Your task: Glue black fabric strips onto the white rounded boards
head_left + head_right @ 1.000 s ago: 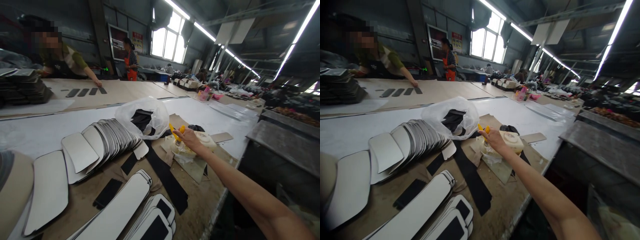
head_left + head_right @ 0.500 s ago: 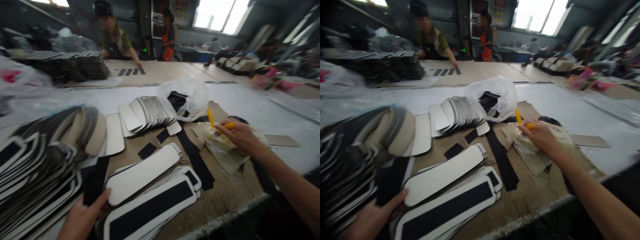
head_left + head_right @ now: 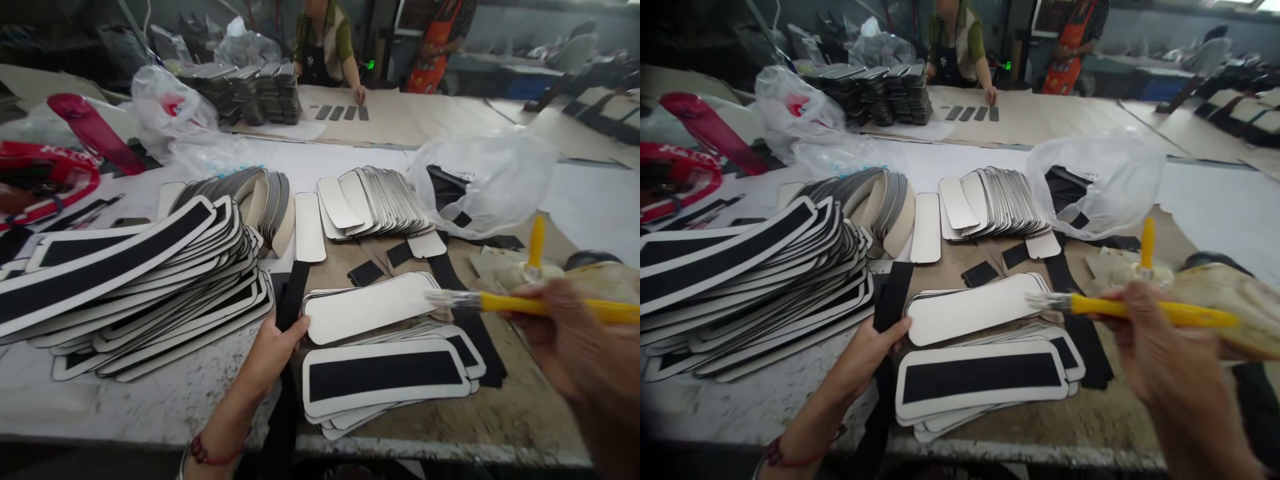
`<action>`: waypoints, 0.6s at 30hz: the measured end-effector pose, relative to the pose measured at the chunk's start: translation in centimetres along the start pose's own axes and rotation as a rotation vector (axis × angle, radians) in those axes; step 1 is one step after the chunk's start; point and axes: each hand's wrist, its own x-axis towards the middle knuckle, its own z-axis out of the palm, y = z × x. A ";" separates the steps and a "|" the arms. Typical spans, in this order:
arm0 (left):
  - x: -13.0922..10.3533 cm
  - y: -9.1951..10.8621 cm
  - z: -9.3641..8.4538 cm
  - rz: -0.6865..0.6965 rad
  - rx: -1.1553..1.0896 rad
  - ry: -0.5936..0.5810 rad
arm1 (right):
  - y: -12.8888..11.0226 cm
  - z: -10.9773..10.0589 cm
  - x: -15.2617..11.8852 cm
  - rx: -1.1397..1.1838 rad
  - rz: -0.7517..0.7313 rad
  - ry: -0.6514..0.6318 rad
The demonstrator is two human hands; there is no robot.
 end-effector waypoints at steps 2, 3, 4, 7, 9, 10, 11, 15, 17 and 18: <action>0.1 -0.2 -0.2 -0.007 -0.012 -0.015 | -2.3 4.4 -2.7 0.241 0.119 -0.186; 0.1 -0.3 -0.2 -0.003 -0.018 -0.023 | -3.0 6.4 -3.9 0.379 0.176 -0.280; 0.2 -0.5 -0.3 0.006 -0.023 -0.033 | -3.5 8.1 -4.9 0.467 0.206 -0.351; 0.5 -1.2 -0.5 0.035 -0.036 -0.057 | -3.9 11.4 -6.8 0.588 0.258 -0.448; 0.7 -1.7 -0.6 0.041 -0.037 -0.057 | -3.5 12.3 -7.2 0.578 0.268 -0.469; 0.8 -1.9 -0.6 0.040 -0.036 -0.055 | -3.2 12.3 -7.1 0.551 0.254 -0.474; 0.9 -2.1 -0.7 0.038 -0.033 -0.052 | -3.0 12.2 -7.0 0.504 0.224 -0.473; 0.9 -2.3 -0.9 0.031 -0.018 -0.046 | -2.5 10.1 -5.3 0.163 0.004 -0.345; 0.9 -2.3 -0.9 0.021 0.008 -0.032 | -2.3 8.7 -4.2 -0.002 -0.122 -0.250; 0.9 -2.4 -1.0 0.019 0.027 -0.022 | -2.2 8.0 -3.7 -0.070 -0.195 -0.213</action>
